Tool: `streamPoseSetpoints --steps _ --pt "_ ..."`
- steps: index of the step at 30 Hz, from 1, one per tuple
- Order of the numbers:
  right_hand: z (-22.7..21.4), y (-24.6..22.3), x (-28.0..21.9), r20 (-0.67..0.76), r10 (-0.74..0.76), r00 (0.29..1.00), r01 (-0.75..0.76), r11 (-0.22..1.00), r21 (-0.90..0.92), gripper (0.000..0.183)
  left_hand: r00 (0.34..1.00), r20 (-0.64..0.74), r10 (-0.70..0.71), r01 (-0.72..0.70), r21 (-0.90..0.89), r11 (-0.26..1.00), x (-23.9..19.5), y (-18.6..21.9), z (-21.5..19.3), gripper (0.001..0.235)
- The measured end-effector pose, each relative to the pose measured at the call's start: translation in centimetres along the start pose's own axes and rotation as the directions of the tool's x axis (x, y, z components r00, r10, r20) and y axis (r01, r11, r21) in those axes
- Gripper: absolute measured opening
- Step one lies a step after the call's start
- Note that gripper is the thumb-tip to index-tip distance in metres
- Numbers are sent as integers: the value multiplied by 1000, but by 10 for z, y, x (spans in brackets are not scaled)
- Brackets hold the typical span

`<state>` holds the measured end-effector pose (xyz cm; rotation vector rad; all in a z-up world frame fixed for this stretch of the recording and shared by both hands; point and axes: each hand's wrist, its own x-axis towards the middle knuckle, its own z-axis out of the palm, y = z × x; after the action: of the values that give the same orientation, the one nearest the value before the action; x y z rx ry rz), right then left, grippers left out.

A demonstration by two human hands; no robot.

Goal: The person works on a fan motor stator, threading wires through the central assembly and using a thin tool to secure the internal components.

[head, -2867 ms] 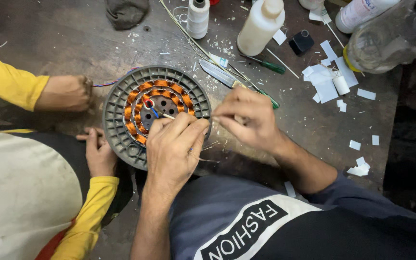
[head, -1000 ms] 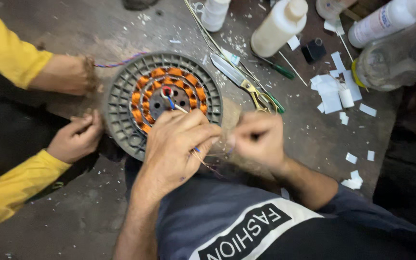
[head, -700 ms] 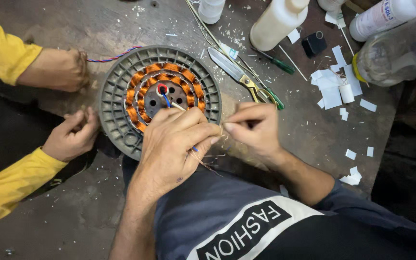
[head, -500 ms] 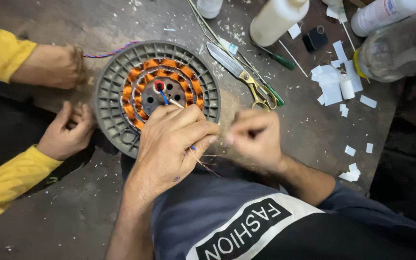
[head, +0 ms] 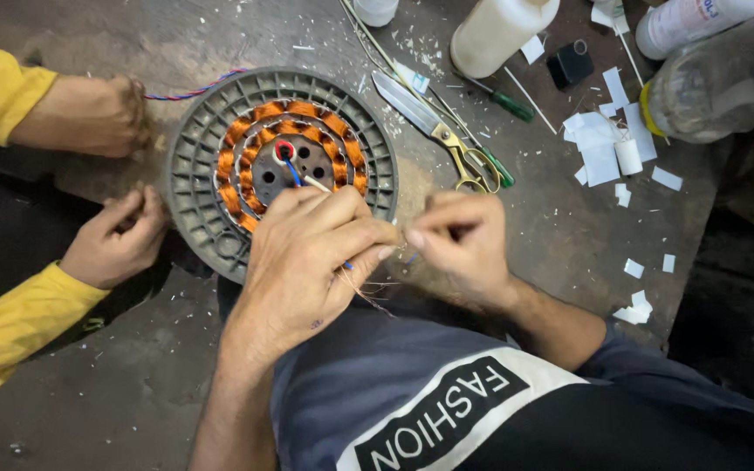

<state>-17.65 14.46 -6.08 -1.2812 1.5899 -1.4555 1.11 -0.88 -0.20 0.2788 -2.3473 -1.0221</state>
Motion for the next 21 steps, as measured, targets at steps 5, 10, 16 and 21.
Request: streamPoseSetpoints --steps 5,10,16,21 --pt "0 -5 -3 57 10 998 -12 999 44 7 1000 9 7 -7 21 1000 2 -1 -2 12" --pt "3 1 0 33 -1 999 -1 997 78 8 1000 -11 5 -5 33 999 3 1 -1 12" --pt "2 7 -5 1 -17 1000 17 1000 -15 5 1000 -19 1 -1 16 1000 2 2 2 11" --pt "-8 6 -5 -4 -78 997 74 926 369 10 999 -50 7 -8 -11 1000 0 2 1 15"
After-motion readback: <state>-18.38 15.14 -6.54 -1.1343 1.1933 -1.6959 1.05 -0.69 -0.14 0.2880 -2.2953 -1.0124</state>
